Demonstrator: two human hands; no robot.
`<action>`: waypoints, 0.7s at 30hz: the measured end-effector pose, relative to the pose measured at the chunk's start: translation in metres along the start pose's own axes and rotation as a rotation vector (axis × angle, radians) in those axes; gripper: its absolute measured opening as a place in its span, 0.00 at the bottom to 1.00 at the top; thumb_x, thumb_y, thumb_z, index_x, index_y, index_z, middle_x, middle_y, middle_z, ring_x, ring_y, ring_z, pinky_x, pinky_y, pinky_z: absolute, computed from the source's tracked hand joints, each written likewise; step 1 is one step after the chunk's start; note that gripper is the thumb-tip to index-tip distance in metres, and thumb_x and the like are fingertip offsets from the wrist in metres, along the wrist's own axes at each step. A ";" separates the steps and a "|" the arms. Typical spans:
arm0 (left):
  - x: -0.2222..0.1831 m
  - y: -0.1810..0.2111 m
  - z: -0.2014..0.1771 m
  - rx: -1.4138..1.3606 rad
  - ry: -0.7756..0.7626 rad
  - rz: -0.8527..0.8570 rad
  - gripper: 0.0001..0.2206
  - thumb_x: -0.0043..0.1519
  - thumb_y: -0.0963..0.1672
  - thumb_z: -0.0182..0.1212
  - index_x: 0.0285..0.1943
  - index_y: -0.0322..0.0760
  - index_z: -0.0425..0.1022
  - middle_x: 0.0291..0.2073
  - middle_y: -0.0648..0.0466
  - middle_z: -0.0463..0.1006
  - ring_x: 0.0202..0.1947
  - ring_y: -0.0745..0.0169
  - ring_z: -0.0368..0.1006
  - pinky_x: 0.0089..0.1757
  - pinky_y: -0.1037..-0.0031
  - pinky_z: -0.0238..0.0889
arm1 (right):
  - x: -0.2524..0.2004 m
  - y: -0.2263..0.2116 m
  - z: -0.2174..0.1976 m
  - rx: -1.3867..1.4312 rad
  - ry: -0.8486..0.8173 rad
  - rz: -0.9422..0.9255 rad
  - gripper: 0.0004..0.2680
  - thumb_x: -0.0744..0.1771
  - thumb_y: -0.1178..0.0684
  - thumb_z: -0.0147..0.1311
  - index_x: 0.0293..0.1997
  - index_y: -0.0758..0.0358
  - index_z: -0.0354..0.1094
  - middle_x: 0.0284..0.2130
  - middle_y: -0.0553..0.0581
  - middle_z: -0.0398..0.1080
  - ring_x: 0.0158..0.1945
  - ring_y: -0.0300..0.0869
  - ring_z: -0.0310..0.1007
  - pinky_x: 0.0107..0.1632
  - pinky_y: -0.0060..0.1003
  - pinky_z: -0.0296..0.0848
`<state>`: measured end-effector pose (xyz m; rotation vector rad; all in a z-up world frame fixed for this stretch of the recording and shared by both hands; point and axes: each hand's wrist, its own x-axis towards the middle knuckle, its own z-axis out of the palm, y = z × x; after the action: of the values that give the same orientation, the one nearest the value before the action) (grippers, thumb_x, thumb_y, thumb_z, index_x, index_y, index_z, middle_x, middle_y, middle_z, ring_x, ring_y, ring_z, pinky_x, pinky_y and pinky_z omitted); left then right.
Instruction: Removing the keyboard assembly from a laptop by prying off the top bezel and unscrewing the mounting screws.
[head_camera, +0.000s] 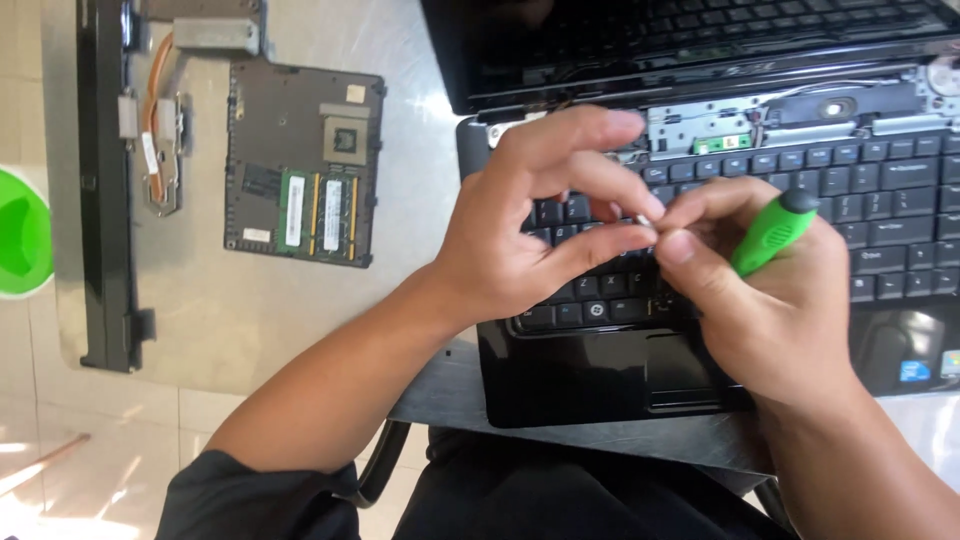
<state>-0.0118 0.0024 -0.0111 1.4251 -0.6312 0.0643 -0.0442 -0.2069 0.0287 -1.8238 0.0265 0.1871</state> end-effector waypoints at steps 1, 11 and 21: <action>-0.001 0.002 -0.002 -0.006 -0.013 0.006 0.26 0.72 0.41 0.69 0.73 0.43 0.55 0.49 0.55 0.84 0.52 0.62 0.82 0.53 0.75 0.80 | 0.003 -0.001 0.001 0.000 0.015 -0.002 0.04 0.69 0.59 0.56 0.45 0.66 0.68 0.40 0.56 0.72 0.38 0.38 0.70 0.44 0.29 0.70; 0.011 -0.001 0.009 0.497 -0.065 0.228 0.24 0.67 0.41 0.66 0.68 0.33 0.58 0.49 0.49 0.83 0.40 0.55 0.81 0.52 0.66 0.72 | 0.016 -0.023 -0.025 0.035 -0.065 -0.124 0.03 0.67 0.55 0.60 0.37 0.58 0.70 0.31 0.48 0.73 0.34 0.34 0.70 0.40 0.29 0.69; 0.027 0.007 0.020 0.789 -0.254 0.108 0.12 0.63 0.44 0.65 0.54 0.37 0.78 0.42 0.58 0.84 0.40 0.63 0.78 0.45 0.70 0.66 | 0.027 0.002 -0.186 -0.256 0.645 -0.382 0.09 0.67 0.61 0.65 0.36 0.58 0.63 0.37 0.53 0.73 0.41 0.39 0.72 0.49 0.38 0.72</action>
<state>-0.0001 -0.0238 0.0075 2.1798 -0.9514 0.2401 0.0038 -0.3842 0.0691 -2.0346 0.1098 -0.6972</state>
